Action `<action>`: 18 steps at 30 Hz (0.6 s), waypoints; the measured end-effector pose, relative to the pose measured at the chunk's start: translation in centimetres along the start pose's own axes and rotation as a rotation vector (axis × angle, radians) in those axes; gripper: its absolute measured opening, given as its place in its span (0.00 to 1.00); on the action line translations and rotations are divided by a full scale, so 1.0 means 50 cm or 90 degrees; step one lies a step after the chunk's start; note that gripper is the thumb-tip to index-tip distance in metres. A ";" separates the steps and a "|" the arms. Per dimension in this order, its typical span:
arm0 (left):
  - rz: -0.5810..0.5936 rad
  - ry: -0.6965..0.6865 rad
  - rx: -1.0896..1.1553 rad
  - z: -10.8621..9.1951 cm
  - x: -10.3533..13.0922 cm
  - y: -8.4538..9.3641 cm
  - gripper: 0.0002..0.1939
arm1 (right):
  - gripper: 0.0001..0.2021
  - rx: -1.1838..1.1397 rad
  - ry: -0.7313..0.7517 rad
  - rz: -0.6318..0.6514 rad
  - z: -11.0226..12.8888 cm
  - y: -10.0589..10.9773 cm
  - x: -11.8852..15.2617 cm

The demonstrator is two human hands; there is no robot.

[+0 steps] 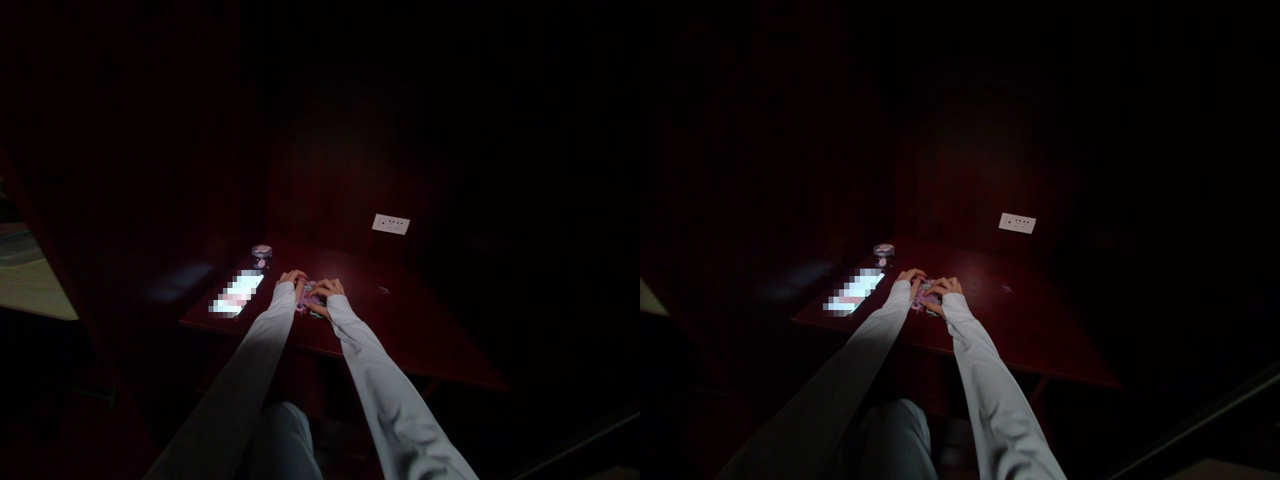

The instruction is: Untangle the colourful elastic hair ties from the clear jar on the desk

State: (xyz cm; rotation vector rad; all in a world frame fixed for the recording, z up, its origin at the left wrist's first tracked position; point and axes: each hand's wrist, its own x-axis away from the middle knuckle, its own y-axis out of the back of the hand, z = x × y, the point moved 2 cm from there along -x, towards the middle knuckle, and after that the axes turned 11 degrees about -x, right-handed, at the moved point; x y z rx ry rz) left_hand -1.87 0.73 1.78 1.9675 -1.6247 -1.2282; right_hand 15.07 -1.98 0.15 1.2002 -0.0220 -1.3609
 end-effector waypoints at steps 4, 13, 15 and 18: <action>-0.008 0.002 0.000 -0.001 0.000 -0.004 0.13 | 0.05 -0.010 -0.023 0.014 -0.015 -0.011 -0.011; -0.001 0.011 -0.010 -0.004 0.002 -0.007 0.14 | 0.06 -0.031 -0.066 0.009 -0.008 -0.005 -0.017; 0.002 0.007 -0.011 -0.004 0.003 -0.007 0.14 | 0.06 -0.043 -0.080 -0.007 -0.007 0.002 -0.017; 0.004 0.001 -0.018 -0.004 0.004 -0.004 0.13 | 0.05 -0.057 -0.113 -0.061 -0.012 0.010 -0.016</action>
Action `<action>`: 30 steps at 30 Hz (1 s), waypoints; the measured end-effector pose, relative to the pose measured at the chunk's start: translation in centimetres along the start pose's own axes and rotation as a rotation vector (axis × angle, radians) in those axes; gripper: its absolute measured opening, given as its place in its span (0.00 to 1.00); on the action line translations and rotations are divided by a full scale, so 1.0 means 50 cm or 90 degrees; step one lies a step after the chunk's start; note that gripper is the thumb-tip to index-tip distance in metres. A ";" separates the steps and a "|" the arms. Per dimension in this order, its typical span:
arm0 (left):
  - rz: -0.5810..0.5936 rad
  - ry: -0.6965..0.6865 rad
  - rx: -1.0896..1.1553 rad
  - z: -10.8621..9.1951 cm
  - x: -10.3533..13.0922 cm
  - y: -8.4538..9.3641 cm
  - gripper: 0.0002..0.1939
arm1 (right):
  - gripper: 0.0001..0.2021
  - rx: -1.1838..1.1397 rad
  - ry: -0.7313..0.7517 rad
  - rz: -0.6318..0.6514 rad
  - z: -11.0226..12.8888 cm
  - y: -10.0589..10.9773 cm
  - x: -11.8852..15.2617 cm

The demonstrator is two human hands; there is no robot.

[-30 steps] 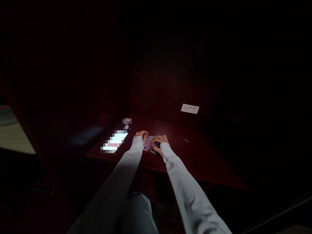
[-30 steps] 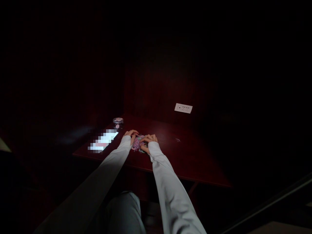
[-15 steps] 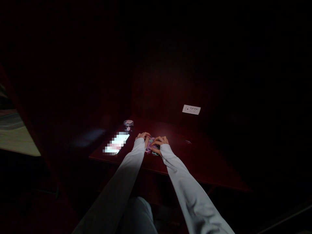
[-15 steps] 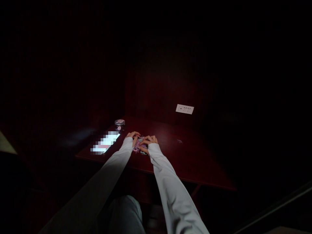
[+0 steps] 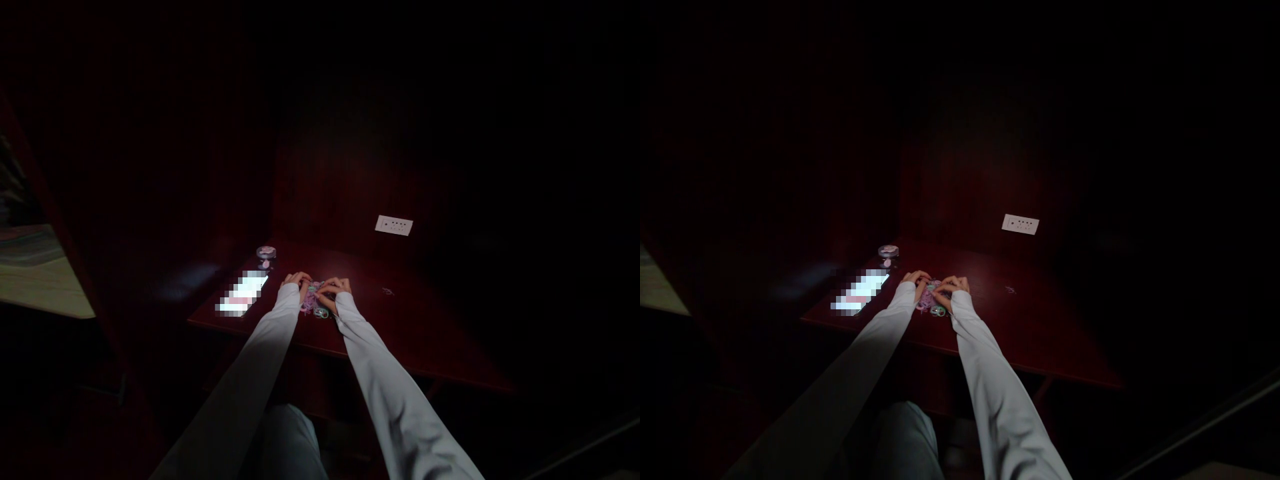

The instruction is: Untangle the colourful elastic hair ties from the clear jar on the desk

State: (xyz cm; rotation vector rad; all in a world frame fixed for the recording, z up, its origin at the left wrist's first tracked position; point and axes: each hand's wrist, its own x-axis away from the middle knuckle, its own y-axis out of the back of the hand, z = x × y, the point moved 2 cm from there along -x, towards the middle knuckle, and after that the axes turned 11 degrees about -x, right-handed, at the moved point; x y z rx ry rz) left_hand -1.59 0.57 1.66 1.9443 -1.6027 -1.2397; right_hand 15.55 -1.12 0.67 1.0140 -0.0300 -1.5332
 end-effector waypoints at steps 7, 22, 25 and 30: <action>0.032 -0.054 -0.033 -0.005 0.004 0.001 0.13 | 0.06 -0.050 -0.017 -0.062 -0.018 0.002 0.000; 0.036 -0.179 -0.095 -0.005 0.013 -0.021 0.11 | 0.08 -0.058 -0.055 -0.158 -0.070 -0.017 -0.014; 0.028 -0.192 -0.086 -0.001 0.011 -0.023 0.10 | 0.07 -0.068 -0.066 -0.161 -0.075 -0.019 -0.016; 0.002 -0.215 -0.062 0.011 0.004 -0.034 0.09 | 0.10 -0.107 -0.069 -0.159 -0.067 -0.015 -0.016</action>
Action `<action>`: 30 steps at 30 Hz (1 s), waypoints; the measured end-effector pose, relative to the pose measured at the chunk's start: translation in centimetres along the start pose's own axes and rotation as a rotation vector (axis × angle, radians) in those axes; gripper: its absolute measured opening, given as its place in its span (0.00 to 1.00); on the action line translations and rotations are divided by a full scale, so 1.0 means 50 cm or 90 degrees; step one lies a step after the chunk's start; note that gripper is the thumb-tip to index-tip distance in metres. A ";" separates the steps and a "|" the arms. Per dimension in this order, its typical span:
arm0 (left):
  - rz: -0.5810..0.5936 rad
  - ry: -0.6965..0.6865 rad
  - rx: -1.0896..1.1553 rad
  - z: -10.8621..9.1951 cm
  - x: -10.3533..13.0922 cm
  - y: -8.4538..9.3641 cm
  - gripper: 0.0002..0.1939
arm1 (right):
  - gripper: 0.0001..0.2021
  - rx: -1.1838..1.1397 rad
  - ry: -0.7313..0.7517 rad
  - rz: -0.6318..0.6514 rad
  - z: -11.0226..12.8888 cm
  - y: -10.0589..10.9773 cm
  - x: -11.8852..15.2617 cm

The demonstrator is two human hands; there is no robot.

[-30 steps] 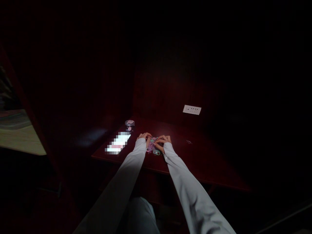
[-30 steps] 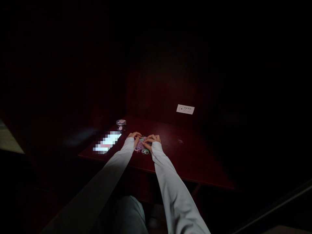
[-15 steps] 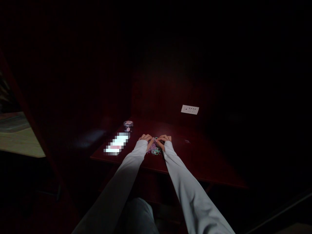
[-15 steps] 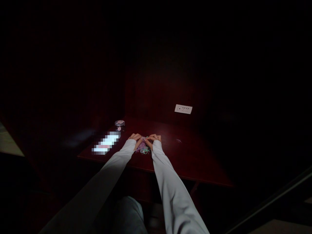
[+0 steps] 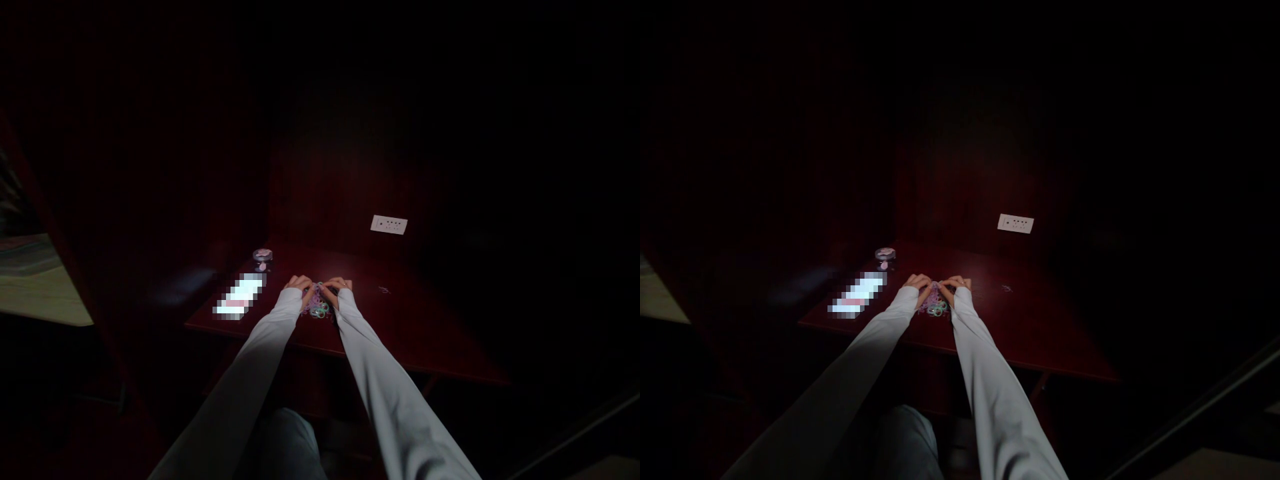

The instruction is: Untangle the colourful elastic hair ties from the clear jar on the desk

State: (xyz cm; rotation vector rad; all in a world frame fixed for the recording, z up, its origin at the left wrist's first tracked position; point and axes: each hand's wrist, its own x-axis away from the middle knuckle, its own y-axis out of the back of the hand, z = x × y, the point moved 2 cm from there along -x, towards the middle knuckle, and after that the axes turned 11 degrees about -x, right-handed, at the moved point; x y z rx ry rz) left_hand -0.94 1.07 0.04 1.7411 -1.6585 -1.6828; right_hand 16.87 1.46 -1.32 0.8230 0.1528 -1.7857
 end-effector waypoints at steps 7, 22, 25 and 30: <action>-0.028 -0.032 0.029 0.015 -0.003 -0.003 0.08 | 0.16 -0.017 -0.016 0.027 0.017 0.007 0.003; -0.040 -0.012 0.012 0.020 -0.008 -0.013 0.08 | 0.07 -0.024 -0.003 0.091 -0.002 0.008 0.013; -0.056 0.007 0.026 0.020 -0.008 -0.011 0.07 | 0.07 -0.019 0.000 0.100 -0.006 0.006 0.013; -0.048 0.020 0.033 0.019 -0.009 -0.007 0.07 | 0.10 0.001 0.006 0.079 -0.008 0.008 0.009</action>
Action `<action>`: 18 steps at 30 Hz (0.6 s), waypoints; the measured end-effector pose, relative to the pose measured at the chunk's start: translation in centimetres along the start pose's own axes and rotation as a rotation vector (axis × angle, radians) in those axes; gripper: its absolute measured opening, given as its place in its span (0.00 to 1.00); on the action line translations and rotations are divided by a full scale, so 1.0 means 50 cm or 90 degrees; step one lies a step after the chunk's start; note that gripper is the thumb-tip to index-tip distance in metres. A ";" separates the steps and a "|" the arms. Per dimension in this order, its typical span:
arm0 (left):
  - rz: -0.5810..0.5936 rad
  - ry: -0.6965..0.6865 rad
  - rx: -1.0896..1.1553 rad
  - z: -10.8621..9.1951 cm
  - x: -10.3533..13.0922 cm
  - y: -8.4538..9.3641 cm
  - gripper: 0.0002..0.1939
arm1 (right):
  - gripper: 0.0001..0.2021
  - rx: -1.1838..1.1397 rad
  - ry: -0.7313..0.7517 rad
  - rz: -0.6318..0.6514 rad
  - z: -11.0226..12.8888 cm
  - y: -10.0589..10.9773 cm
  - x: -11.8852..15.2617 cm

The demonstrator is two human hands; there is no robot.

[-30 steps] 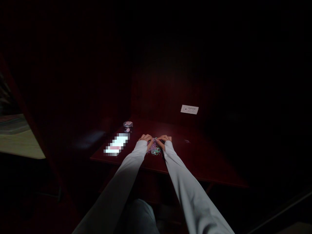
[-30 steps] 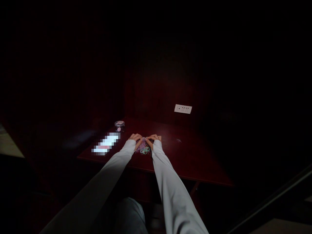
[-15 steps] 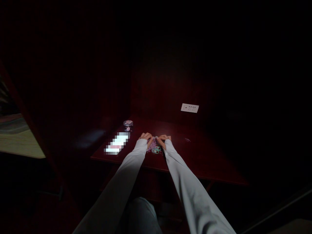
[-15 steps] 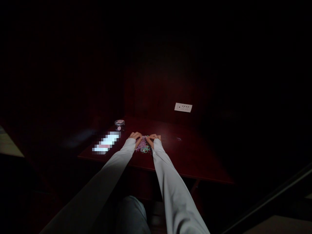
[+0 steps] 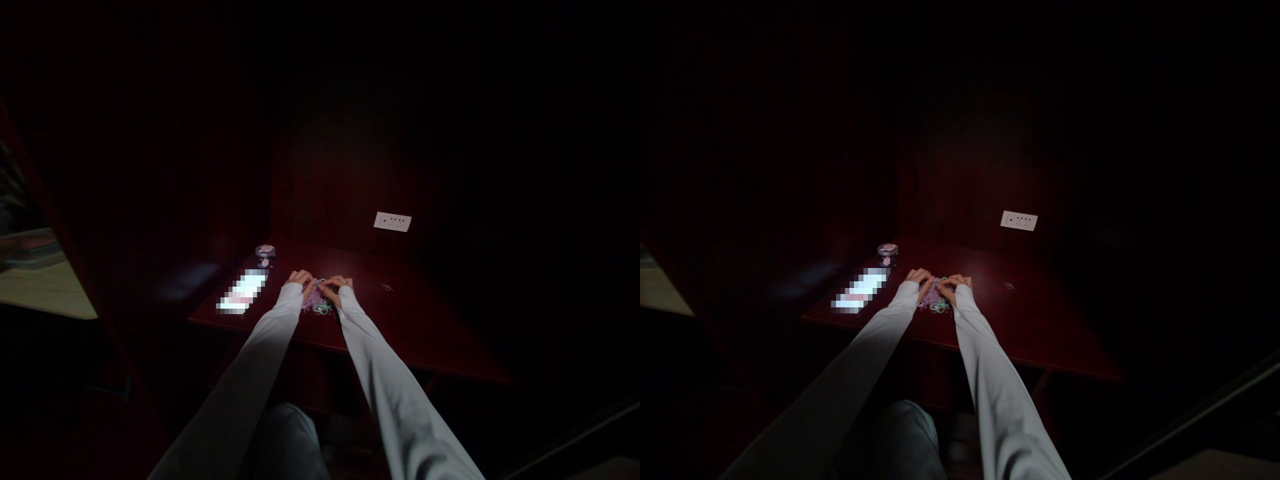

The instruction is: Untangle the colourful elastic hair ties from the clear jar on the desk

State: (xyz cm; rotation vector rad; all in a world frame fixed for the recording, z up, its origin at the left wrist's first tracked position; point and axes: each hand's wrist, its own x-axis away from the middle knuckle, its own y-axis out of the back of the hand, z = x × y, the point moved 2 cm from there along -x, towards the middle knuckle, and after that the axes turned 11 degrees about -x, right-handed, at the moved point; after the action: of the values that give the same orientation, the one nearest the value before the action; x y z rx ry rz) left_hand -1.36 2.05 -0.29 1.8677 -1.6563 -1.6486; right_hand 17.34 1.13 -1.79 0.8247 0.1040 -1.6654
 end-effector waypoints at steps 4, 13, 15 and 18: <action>0.001 -0.005 0.004 0.002 0.000 -0.002 0.07 | 0.14 0.008 -0.019 -0.043 -0.006 -0.009 -0.007; 0.009 -0.058 0.014 -0.002 0.003 -0.002 0.10 | 0.15 0.004 -0.011 -0.030 -0.002 -0.004 -0.006; 0.011 -0.049 0.007 -0.005 0.004 0.002 0.09 | 0.12 0.012 -0.006 -0.015 0.003 -0.003 -0.004; 0.015 -0.034 0.002 -0.011 0.005 0.009 0.09 | 0.12 0.036 0.001 -0.029 0.010 0.005 -0.005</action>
State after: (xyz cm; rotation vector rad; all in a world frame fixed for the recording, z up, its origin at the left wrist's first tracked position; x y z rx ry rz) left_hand -1.27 1.40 0.10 1.8128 -1.6967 -1.7021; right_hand 17.35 1.04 -1.18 0.8723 0.0778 -1.7175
